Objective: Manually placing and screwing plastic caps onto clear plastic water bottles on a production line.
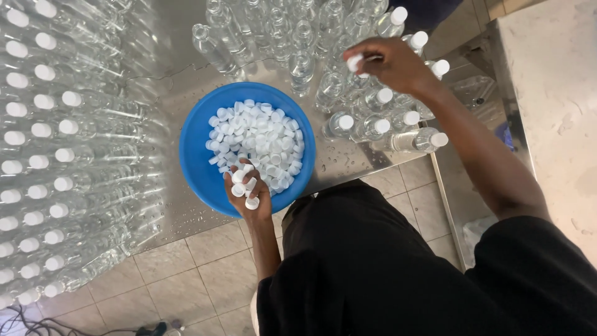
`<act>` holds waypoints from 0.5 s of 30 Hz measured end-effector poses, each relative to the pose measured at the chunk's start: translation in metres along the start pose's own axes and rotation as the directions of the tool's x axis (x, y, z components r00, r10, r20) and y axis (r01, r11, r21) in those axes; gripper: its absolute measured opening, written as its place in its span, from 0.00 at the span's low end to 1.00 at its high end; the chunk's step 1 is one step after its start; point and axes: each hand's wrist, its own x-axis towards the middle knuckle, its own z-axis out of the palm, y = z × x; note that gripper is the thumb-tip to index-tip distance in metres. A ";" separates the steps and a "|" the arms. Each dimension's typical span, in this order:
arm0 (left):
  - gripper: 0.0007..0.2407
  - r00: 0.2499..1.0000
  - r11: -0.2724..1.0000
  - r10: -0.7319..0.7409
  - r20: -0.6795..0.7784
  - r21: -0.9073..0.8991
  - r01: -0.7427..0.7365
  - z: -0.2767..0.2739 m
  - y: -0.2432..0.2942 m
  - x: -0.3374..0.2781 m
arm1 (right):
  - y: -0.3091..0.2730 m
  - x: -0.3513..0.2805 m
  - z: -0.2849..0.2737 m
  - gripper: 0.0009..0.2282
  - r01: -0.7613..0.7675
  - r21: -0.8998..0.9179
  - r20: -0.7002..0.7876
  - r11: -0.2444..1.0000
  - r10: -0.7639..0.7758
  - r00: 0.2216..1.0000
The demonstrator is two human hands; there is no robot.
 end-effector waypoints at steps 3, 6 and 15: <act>0.11 1.000 1.000 0.015 -0.014 0.005 -0.015 -0.002 -0.001 -0.004 | 0.017 0.018 0.019 0.09 0.236 -0.046 0.050 0.971 -0.234 0.971; 0.11 0.999 1.000 0.030 -0.019 0.006 -0.030 -0.004 -0.001 -0.007 | 0.029 0.035 0.022 0.08 0.324 -0.117 0.095 0.939 -0.315 0.944; 0.12 0.999 0.999 0.033 -0.033 -0.021 -0.034 -0.009 -0.002 -0.006 | 0.079 0.065 0.028 0.20 0.352 -0.358 0.192 0.865 -0.301 0.934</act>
